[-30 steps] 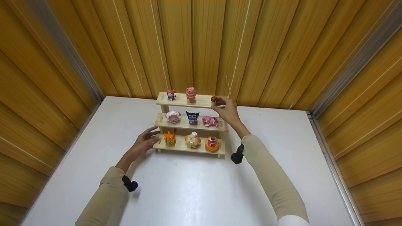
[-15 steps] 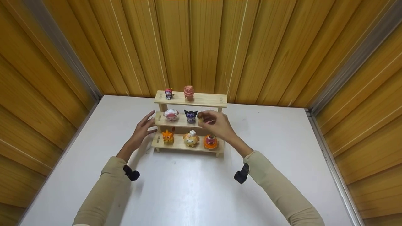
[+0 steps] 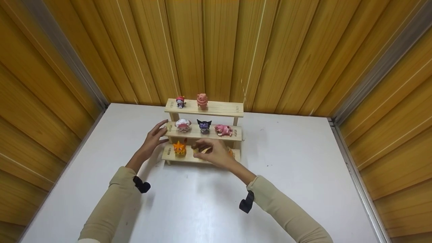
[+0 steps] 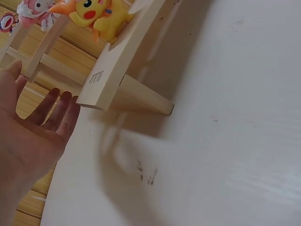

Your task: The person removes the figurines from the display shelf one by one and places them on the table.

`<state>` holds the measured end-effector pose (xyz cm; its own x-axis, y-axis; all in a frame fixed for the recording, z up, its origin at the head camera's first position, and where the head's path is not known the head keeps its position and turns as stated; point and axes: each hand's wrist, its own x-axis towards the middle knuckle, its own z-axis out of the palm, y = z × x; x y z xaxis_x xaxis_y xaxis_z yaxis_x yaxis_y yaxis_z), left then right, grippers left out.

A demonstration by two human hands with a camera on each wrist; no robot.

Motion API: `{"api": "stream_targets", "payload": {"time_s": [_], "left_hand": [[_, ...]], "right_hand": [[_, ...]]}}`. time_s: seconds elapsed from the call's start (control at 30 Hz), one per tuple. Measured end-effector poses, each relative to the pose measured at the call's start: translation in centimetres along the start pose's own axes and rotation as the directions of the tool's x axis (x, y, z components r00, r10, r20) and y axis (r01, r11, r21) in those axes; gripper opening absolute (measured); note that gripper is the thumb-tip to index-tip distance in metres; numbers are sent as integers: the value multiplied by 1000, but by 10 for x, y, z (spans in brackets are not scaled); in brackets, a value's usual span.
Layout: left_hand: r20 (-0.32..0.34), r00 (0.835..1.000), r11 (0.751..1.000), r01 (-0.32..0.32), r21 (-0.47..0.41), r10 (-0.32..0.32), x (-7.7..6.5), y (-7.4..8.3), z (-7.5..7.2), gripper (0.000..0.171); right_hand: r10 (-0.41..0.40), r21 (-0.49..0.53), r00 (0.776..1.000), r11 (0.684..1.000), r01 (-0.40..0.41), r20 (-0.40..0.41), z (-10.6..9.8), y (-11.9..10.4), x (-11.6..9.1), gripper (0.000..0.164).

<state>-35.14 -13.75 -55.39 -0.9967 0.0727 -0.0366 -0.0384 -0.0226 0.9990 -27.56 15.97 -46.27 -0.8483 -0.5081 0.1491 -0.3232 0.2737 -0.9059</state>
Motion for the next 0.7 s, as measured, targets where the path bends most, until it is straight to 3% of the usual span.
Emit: {"api": "stream_targets", "payload": {"time_s": [0.3, 0.7], "left_hand": [[21, 1000, 1000, 1, -20, 0, 3, 0, 0, 50], [50, 999, 1000, -2, -25, 3, 4, -6, 0, 50]], "right_hand": [[28, 40, 997, 999, -30, 66, 37, 15, -2, 29], [79, 93, 988, 991, -91, 131, 86, 57, -10, 26]]}}
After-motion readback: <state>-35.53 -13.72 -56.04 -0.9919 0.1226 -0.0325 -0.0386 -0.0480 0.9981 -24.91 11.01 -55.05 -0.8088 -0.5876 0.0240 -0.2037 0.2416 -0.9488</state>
